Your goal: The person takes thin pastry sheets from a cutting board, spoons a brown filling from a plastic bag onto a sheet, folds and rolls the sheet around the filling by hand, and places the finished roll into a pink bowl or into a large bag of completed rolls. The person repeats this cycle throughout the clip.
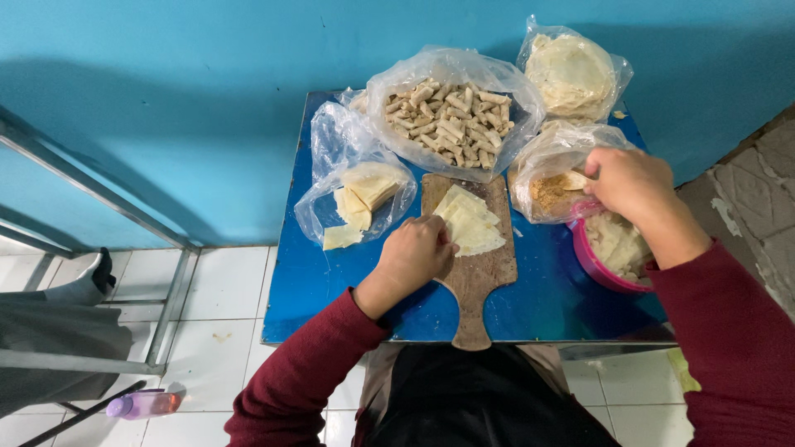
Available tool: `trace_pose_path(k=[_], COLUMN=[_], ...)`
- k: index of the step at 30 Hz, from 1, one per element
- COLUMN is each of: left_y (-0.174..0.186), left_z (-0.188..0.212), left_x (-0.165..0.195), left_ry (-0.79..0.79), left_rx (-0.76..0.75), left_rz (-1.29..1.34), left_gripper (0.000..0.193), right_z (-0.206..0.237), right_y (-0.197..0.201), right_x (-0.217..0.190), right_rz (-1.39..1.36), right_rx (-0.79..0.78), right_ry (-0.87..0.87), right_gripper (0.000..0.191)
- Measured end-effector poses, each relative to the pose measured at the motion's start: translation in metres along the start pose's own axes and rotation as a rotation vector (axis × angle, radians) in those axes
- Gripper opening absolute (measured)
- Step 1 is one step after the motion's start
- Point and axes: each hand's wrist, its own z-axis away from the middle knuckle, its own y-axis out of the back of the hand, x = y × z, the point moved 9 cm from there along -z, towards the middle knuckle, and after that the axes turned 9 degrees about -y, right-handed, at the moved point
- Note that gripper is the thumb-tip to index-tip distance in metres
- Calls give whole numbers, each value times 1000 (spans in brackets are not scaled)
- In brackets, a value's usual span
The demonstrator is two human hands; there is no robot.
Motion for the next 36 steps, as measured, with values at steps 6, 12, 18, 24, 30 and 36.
trace_pose_path(k=[6,12,18,24,30,36], left_y=[6,7,6,3,1,1], left_z=[0,-1,0,-2,-2,0], left_x=[10,9,9,8,7,4], left_ry=[-58,-4,9,-5,4,32], left_rx=[54,36,24,14,-21,-21], left_rz=[61,98,119,136,143,194], left_gripper=[21,22,23,26,29,22], right_z=[-3,-5,-7,25,67,108], right_y=[2,-3,3,16,0,8], right_x=[-5,-6,21,34,-33,-94], right_rz=[-175,-325,-389,-584,-603,-641], right_rx=[173,134,44,-109,-229,37], right_ry=[155,162,29,-27,164,493], right_gripper=[15,16,18,18,18,16])
